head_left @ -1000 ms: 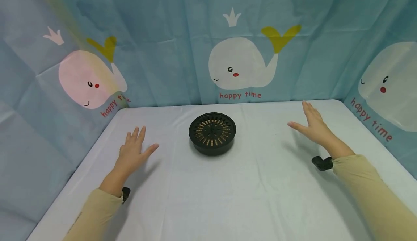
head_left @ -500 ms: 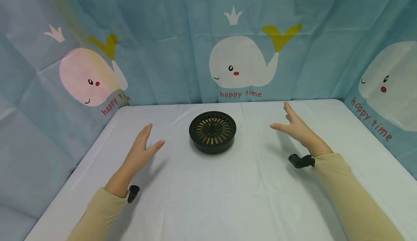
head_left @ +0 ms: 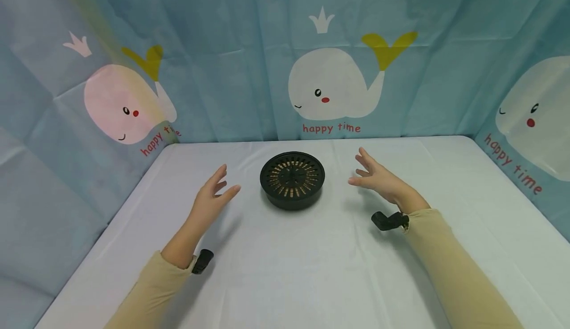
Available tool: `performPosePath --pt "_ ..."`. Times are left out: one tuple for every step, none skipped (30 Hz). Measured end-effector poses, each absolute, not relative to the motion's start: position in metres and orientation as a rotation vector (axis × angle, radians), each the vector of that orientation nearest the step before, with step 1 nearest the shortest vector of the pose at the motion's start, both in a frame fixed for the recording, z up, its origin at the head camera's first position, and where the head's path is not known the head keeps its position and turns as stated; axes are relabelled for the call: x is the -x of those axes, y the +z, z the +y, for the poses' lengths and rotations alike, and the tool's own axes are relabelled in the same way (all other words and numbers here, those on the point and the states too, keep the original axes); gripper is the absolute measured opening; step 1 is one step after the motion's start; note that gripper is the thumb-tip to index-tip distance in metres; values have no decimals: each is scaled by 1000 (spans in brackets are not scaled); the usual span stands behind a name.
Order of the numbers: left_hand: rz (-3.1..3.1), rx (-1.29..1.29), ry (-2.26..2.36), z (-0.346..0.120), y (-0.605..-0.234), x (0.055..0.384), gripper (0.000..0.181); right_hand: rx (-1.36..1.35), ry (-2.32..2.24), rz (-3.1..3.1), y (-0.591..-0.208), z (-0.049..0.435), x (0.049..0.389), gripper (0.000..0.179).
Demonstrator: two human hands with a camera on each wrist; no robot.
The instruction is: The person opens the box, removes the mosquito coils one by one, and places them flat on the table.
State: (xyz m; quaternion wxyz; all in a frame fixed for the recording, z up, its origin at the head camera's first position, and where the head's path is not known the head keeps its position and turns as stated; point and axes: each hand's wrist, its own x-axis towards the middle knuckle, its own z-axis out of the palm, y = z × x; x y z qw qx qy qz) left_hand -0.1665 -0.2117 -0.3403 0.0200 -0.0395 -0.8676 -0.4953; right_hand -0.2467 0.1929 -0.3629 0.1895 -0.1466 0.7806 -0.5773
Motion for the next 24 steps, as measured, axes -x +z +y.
performPosePath --pt "-2684 119 -1553 -210 -340 167 73 416 -1630 2173 -364 190 247 106" --pt "-2677 115 -1571 -207 -339 167 72 420 -1637 2151 -366 188 248 107" --pt "-2672 110 -1587 -205 -338 167 72 420 -1647 2129 -367 185 249 108" --pt "-2669 105 -1601 -203 -338 168 72 424 -1656 2111 -368 182 249 108" --pt "-2664 100 -1617 -201 -337 168 71 427 -1664 2092 -369 179 250 108" --pt "-2658 90 -1643 -199 -337 168 71 429 -1672 2073 -370 177 250 108" --pt "-2649 85 -1668 -196 -336 169 71 429 -1681 2055 -371 174 250 107" --pt "-2642 75 -1689 -194 -336 170 70 431 -1690 2038 -371 171 250 106" --pt "-2635 67 -1709 -191 -335 170 70 434 -1698 2023 -372 169 251 105" --pt "-2628 59 -1725 -188 -335 171 69 440 -1702 2011 -373 166 251 104" --pt "-2622 54 -1740 -186 -335 172 69 445 -1706 1999 -374 164 251 104" --pt "-2616 43 -1755 -183 -335 173 68 450 -1709 1987 -374 162 252 103" --pt "-2614 42 -1762 -180 -335 173 68 457 -1712 1976 -375 160 252 103" --pt "-2614 33 -1770 -177 -335 175 67 462 -1710 1968 -376 158 253 103" --pt "-2616 24 -1776 -175 -335 176 67 463 -1706 1962 -377 156 253 103" --pt "-2617 16 -1783 -173 -335 177 66 460 -1700 1960 -378 154 254 103" --pt "-2621 15 -1785 -171 -336 178 65 456 -1693 1954 -380 152 254 103" --pt "-2627 13 -1787 -168 -336 180 64 451 -1686 1947 -381 150 254 103" --pt "-2635 21 -1781 -166 -337 181 63 444 -1680 1941 -382 148 255 103" --pt "-2640 19 -1775 -165 -338 182 62 437 -1671 1938 -384 145 255 103" --pt "-2646 24 -1766 -163 -338 183 61 431 -1667 1930 -385 143 255 103" --pt "-2648 32 -1759 -161 -339 185 60 430 -1664 1922 -387 141 256 103" --pt "-2653 39 -1745 -159 -340 186 59 428 -1664 1911 -387 139 256 103" --pt "-2657 37 -1735 -156 -340 187 58 428 -1665 1903 -389 137 256 104"
